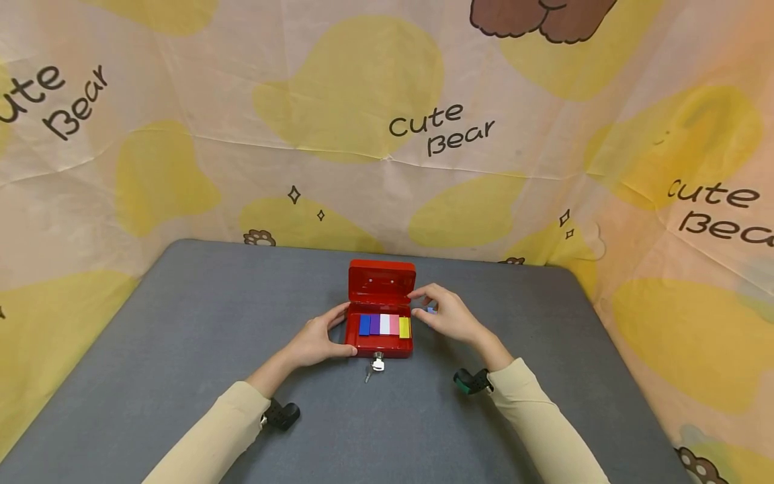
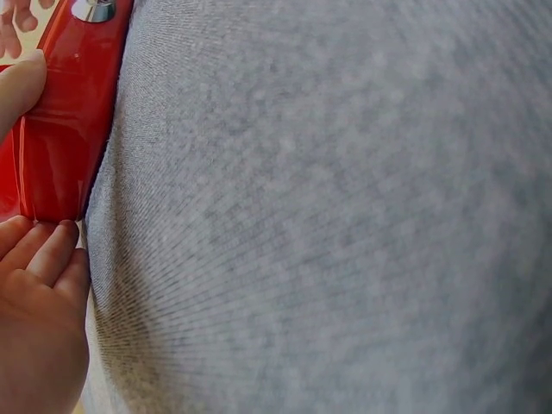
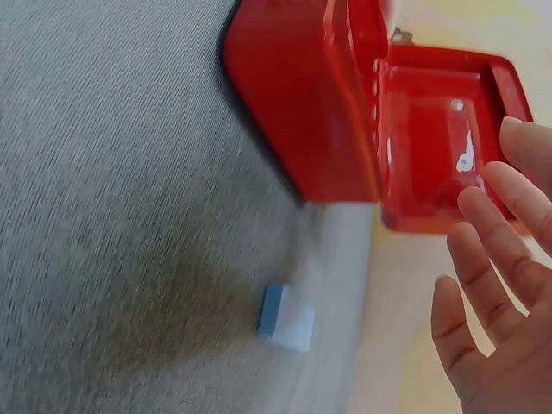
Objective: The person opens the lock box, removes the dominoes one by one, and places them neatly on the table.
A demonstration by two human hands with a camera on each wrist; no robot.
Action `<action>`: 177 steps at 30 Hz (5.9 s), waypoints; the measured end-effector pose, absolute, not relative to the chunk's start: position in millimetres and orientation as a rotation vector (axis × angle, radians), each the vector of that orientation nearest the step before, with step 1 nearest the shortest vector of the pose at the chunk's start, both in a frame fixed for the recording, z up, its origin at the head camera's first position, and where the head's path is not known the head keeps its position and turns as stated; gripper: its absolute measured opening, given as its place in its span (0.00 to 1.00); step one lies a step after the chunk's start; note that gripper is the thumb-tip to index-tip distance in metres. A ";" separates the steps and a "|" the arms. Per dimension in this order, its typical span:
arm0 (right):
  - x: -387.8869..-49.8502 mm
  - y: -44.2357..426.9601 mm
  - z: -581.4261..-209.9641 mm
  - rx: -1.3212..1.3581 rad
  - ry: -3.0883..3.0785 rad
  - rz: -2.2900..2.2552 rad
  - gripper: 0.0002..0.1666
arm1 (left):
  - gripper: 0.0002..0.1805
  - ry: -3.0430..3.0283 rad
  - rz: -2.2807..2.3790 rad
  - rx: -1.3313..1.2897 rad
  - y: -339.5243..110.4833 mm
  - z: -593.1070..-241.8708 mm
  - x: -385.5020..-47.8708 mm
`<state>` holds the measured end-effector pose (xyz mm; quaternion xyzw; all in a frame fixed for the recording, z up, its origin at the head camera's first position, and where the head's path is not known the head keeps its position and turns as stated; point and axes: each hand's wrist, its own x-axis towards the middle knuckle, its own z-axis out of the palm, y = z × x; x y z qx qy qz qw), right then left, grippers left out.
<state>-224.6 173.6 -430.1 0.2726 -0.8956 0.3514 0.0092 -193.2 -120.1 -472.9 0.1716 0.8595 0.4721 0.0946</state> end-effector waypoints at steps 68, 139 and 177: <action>-220.6 85.7 -452.2 0.993 -2.968 0.588 0.29 | 0.50 2.540 1.393 0.511 -121.0 -473.9 -193.9; -218.9 75.2 -454.0 0.978 -2.996 0.343 0.29 | 0.50 2.534 1.415 0.512 -121.4 -476.4 -194.8; -215.1 86.5 -443.0 1.073 -2.951 0.372 0.28 | 0.50 2.536 1.416 0.509 -119.9 -474.7 -192.7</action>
